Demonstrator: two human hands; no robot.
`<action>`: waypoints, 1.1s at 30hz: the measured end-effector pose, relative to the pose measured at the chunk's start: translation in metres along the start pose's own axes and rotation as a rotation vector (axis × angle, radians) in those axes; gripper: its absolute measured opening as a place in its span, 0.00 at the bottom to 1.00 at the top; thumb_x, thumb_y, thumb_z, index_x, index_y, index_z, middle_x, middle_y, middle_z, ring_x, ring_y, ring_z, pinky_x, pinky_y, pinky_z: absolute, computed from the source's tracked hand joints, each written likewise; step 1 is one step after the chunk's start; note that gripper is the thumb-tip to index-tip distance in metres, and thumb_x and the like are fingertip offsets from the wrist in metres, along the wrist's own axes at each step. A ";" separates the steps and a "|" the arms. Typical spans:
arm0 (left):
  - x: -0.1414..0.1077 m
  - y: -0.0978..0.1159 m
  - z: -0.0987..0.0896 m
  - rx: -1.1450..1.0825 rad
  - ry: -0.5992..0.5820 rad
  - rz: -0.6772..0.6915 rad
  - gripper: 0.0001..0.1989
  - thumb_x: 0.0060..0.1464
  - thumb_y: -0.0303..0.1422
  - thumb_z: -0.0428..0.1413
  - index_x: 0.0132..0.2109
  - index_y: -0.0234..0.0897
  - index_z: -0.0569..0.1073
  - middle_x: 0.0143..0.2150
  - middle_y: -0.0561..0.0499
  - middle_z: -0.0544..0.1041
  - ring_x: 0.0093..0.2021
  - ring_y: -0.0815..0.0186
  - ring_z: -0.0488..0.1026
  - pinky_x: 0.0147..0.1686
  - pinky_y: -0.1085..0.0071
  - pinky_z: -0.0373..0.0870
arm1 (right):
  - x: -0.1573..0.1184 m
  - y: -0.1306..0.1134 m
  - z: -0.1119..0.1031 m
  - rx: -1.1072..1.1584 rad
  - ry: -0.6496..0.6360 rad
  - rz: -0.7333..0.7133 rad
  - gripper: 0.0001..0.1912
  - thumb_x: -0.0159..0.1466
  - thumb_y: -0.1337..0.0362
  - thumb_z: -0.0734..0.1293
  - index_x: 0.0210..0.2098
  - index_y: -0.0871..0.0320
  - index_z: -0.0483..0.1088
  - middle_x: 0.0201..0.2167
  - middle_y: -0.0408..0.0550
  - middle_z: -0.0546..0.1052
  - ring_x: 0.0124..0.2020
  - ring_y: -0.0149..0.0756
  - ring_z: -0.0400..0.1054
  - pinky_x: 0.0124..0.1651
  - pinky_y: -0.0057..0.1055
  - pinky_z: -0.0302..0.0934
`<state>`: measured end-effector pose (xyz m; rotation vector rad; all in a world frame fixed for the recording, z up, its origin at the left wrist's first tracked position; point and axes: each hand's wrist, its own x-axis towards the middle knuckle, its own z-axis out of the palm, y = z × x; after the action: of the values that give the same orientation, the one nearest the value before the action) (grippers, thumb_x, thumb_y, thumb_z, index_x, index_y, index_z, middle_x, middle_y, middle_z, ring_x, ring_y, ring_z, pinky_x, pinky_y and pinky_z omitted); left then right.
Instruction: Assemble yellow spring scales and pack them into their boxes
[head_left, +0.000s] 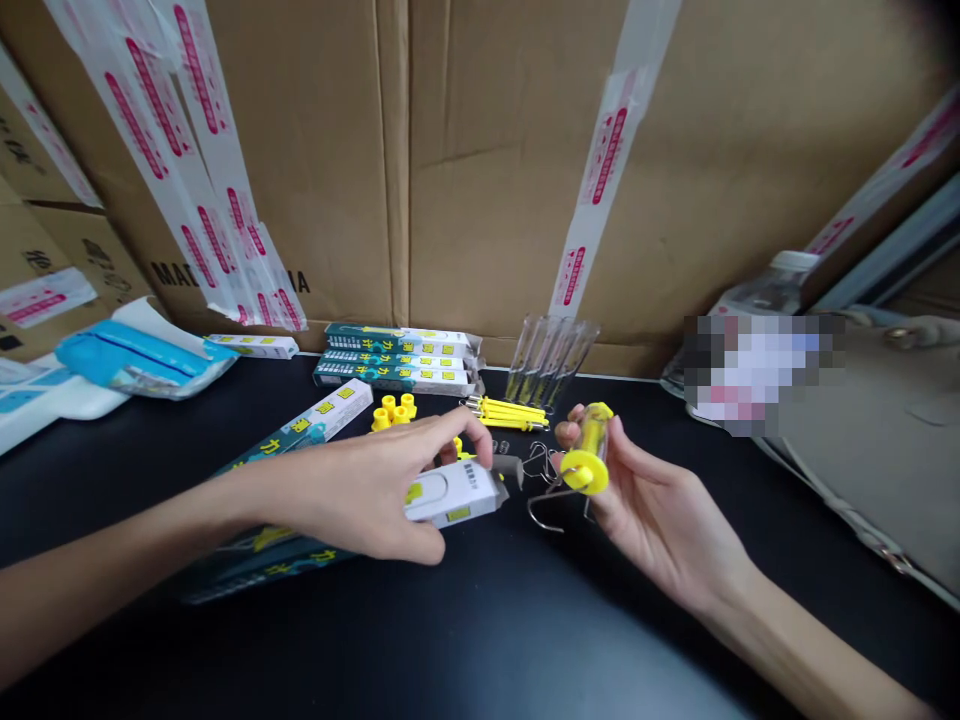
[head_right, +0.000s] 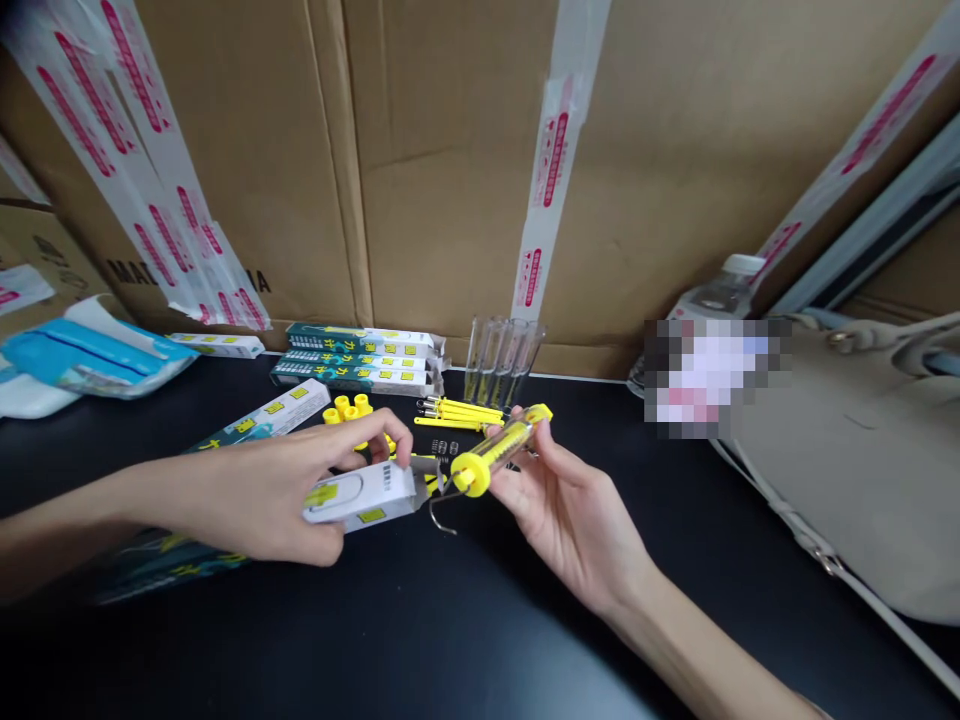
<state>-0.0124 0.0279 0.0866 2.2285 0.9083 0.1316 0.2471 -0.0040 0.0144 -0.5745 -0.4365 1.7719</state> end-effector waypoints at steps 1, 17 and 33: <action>0.000 0.000 0.004 0.002 0.017 -0.013 0.25 0.42 0.25 0.56 0.50 0.47 0.65 0.34 0.58 0.70 0.29 0.67 0.67 0.25 0.75 0.63 | 0.000 0.001 0.000 -0.001 0.006 -0.003 0.07 0.69 0.67 0.66 0.45 0.58 0.74 0.40 0.49 0.82 0.40 0.36 0.81 0.43 0.27 0.78; 0.004 -0.013 0.030 -0.013 0.124 -0.001 0.23 0.53 0.30 0.58 0.55 0.49 0.65 0.36 0.58 0.77 0.33 0.64 0.75 0.30 0.72 0.64 | 0.001 0.007 0.011 0.000 0.132 -0.063 0.10 0.72 0.67 0.61 0.43 0.56 0.75 0.45 0.52 0.81 0.43 0.42 0.81 0.47 0.35 0.77; 0.004 -0.013 0.021 -0.051 0.237 -0.023 0.19 0.51 0.30 0.61 0.46 0.45 0.61 0.35 0.61 0.75 0.27 0.70 0.68 0.25 0.75 0.60 | 0.004 0.010 0.003 -0.229 -0.001 -0.197 0.15 0.66 0.61 0.70 0.52 0.44 0.69 0.41 0.42 0.81 0.42 0.39 0.80 0.52 0.41 0.73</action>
<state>-0.0095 0.0249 0.0614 2.1849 1.0439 0.4107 0.2367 -0.0030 0.0106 -0.6673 -0.6800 1.5440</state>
